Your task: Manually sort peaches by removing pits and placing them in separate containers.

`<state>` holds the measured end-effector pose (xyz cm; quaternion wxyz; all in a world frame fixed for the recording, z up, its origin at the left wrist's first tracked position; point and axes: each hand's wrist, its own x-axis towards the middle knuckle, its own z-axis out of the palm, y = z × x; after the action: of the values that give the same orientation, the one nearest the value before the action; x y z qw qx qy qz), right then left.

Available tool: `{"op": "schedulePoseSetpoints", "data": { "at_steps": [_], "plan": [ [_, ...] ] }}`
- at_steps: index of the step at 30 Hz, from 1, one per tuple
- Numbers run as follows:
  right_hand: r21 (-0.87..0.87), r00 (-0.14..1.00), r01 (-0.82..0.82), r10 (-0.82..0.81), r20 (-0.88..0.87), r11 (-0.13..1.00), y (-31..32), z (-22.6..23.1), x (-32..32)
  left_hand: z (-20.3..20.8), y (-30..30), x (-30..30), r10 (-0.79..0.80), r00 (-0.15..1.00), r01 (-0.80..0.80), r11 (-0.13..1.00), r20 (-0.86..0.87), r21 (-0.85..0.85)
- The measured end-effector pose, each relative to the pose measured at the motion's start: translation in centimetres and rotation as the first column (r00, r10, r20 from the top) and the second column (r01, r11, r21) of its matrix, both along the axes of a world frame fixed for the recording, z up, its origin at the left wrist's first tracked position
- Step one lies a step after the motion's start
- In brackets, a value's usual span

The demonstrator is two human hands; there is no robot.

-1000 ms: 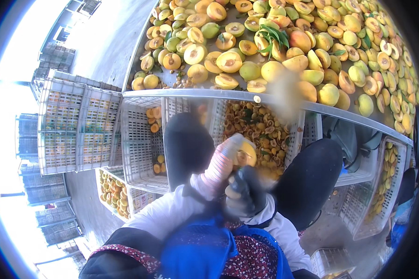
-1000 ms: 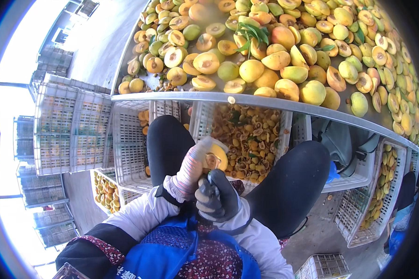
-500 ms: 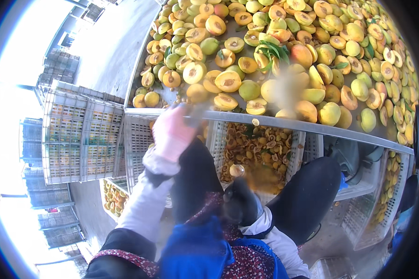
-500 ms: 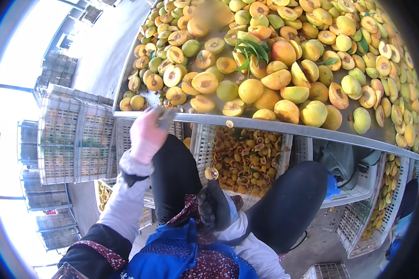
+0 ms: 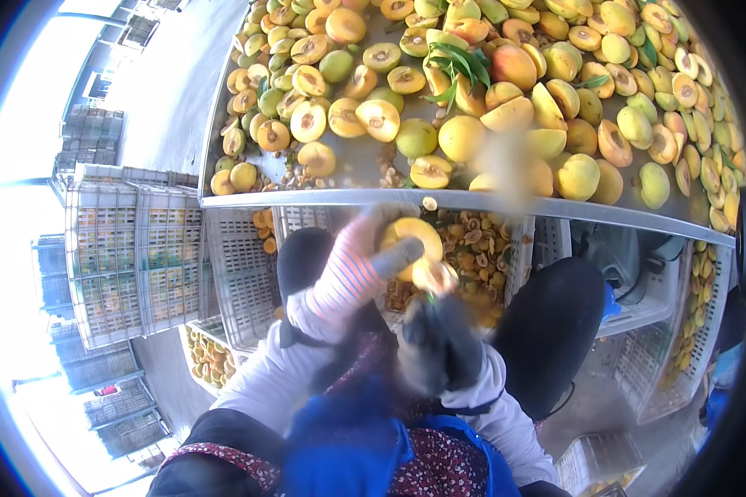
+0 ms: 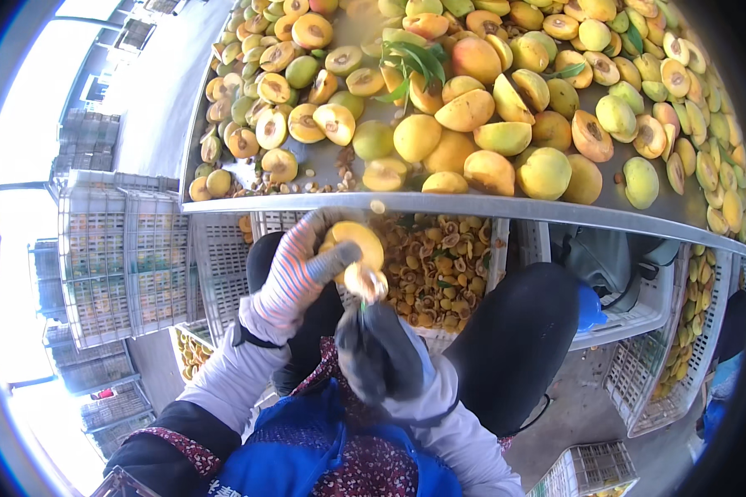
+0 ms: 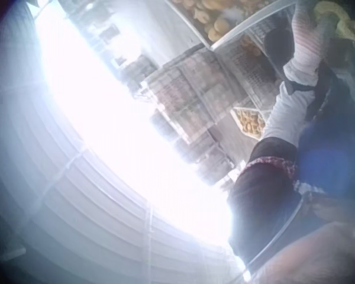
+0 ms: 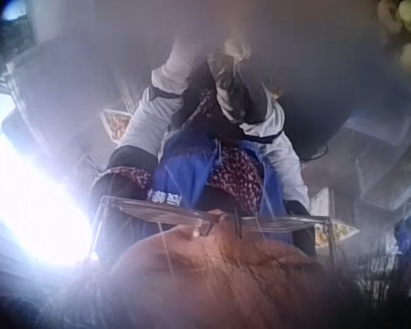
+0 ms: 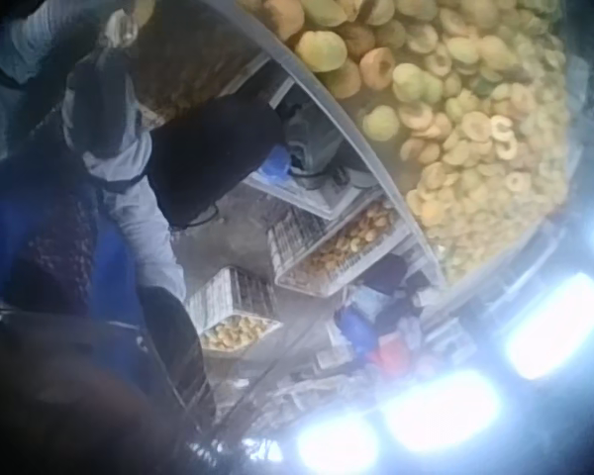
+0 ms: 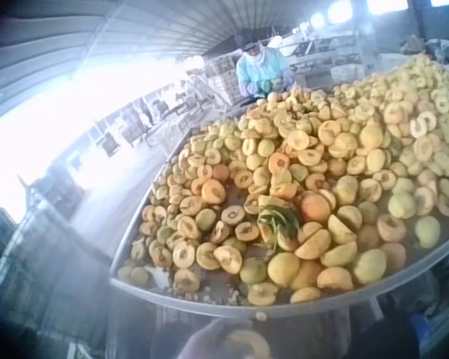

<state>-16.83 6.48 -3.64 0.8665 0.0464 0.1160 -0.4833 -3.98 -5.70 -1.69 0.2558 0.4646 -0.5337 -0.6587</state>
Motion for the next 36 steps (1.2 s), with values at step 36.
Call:
{"op": "schedulePoseSetpoints", "data": {
  "at_steps": [36],
  "plan": [
    [-0.125, 0.814, 0.032, -0.099, -0.573, 0.992, 4.9, -0.9, 2.9, -0.5, 6.9, 0.3, -0.034, 0.999, 0.034, 0.999, -0.002, -0.039]
  ]
}}
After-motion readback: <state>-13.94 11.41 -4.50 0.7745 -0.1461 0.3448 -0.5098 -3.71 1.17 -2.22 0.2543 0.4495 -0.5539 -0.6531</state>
